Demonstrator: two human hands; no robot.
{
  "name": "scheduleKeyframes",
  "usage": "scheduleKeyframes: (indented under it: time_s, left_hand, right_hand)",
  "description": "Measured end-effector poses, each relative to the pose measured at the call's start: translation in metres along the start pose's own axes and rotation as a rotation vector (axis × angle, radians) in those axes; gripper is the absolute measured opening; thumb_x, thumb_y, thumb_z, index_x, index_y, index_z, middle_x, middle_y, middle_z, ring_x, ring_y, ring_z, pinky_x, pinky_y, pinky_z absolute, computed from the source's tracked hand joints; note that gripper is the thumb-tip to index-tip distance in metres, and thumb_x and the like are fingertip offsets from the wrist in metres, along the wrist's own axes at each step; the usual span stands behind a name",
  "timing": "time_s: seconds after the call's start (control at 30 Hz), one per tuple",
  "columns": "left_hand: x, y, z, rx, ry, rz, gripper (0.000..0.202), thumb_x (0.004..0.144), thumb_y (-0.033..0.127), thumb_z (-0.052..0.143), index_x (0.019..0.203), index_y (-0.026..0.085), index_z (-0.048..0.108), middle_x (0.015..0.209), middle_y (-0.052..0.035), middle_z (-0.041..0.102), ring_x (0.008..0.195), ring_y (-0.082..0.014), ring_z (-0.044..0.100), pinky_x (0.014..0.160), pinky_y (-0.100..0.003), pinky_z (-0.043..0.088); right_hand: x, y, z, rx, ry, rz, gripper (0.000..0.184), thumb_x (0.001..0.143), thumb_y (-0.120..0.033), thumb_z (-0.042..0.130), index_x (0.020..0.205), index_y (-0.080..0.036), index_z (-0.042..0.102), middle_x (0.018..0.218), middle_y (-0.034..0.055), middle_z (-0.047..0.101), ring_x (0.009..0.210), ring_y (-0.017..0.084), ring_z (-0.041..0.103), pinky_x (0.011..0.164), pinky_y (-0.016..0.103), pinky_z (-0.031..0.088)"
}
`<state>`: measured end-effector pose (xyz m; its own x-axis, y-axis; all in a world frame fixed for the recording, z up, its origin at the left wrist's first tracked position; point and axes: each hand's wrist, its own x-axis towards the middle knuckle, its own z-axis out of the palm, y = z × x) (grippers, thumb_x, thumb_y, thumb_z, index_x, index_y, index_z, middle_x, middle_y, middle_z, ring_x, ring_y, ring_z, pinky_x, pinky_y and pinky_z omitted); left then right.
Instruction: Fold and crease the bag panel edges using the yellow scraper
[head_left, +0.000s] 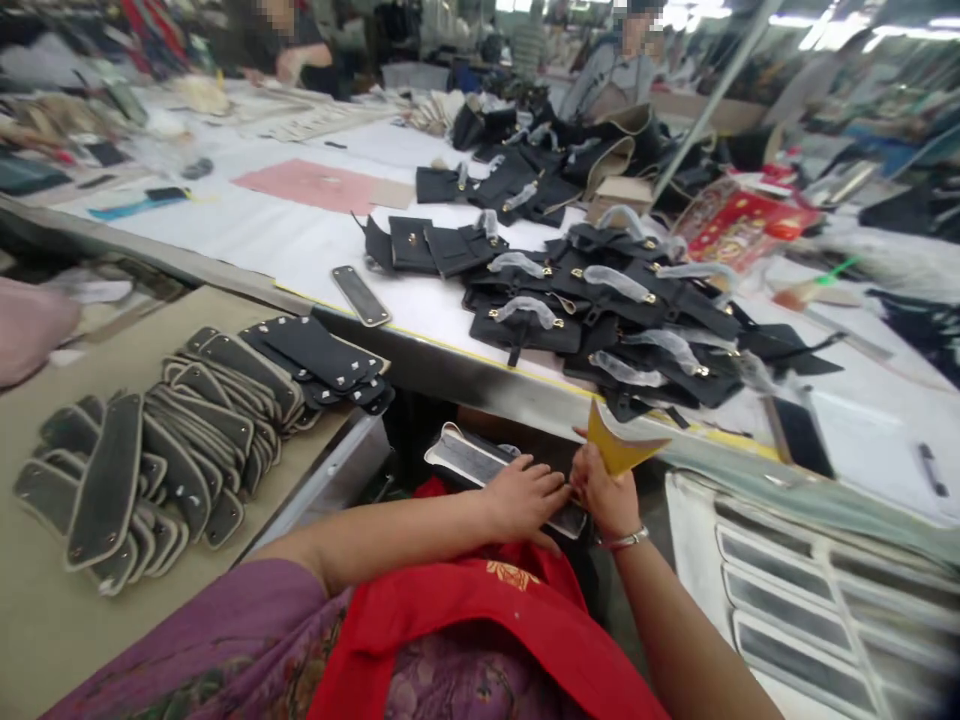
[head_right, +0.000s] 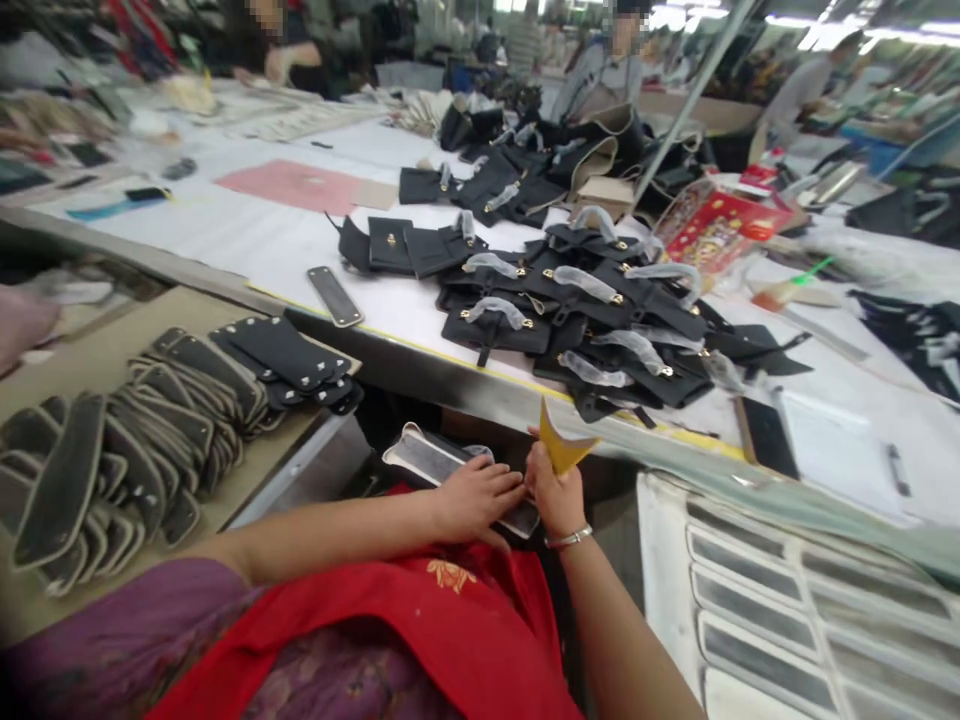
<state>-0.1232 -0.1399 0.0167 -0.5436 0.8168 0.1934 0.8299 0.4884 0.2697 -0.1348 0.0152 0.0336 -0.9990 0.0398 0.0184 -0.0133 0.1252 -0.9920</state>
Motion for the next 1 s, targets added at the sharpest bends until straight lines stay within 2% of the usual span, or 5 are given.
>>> scheduleKeyframes:
  time_s: [0.3, 0.47, 0.63, 0.8, 1.0]
  left_hand:
    - [-0.108, -0.091, -0.021, -0.843, 0.637, -0.852, 0.057, 0.089, 0.055, 0.025, 0.125, 0.016, 0.046, 0.125, -0.0117, 0.052, 0.116, -0.0216, 0.047, 0.1, -0.038, 0.034]
    - [-0.103, -0.099, -0.002, -1.285, 0.535, -0.817, 0.067, 0.088, 0.058, 0.015, 0.109, 0.011, 0.058, 0.097, -0.0094, 0.064, 0.093, -0.02, 0.058, 0.088, -0.033, 0.041]
    - [-0.094, -0.088, -0.002, -1.323, 0.587, -0.853, 0.07, 0.085, 0.064, 0.017, 0.105, 0.012, 0.06, 0.084, -0.0057, 0.064, 0.08, -0.0176, 0.058, 0.079, -0.029, 0.042]
    - [-0.096, -0.09, -0.004, -1.379, 0.568, -0.905, 0.073, 0.084, 0.065, 0.013, 0.104, 0.014, 0.061, 0.086, -0.0053, 0.065, 0.083, -0.0186, 0.058, 0.079, -0.029, 0.042]
    - [-0.1, -0.097, 0.004, -1.512, 0.563, -1.016, 0.077, 0.083, 0.067, 0.013, 0.102, 0.014, 0.065, 0.099, -0.0069, 0.066, 0.098, -0.0216, 0.057, 0.09, -0.03, 0.039]
  right_hand:
    - [0.033, -0.042, 0.015, -0.443, -0.668, 0.236, 0.035, 0.078, -0.046, 0.055, 0.096, -0.016, 0.052, 0.08, 0.0035, 0.062, 0.063, 0.015, 0.057, 0.051, 0.023, 0.045]
    - [0.07, -0.038, 0.046, -1.028, -0.955, 0.073, 0.022, 0.083, -0.036, 0.048, 0.093, -0.016, 0.054, 0.081, 0.0052, 0.063, 0.068, 0.016, 0.057, 0.057, 0.023, 0.039]
    - [0.093, -0.025, 0.094, -1.408, -0.843, -0.068, 0.05, 0.093, -0.042, 0.021, 0.079, -0.017, 0.062, 0.079, 0.0094, 0.066, 0.07, 0.019, 0.059, 0.056, 0.026, 0.032]
    - [0.113, -0.008, 0.137, -1.488, -0.766, -0.323, 0.065, 0.092, -0.053, 0.013, 0.077, -0.018, 0.066, 0.082, 0.0098, 0.067, 0.071, 0.02, 0.06, 0.055, 0.028, 0.028]
    - [0.139, -0.003, 0.163, -1.321, -1.078, -0.72, 0.061, 0.094, -0.047, 0.017, 0.072, -0.016, 0.065, 0.077, 0.0069, 0.067, 0.071, 0.017, 0.059, 0.06, 0.029, 0.028]
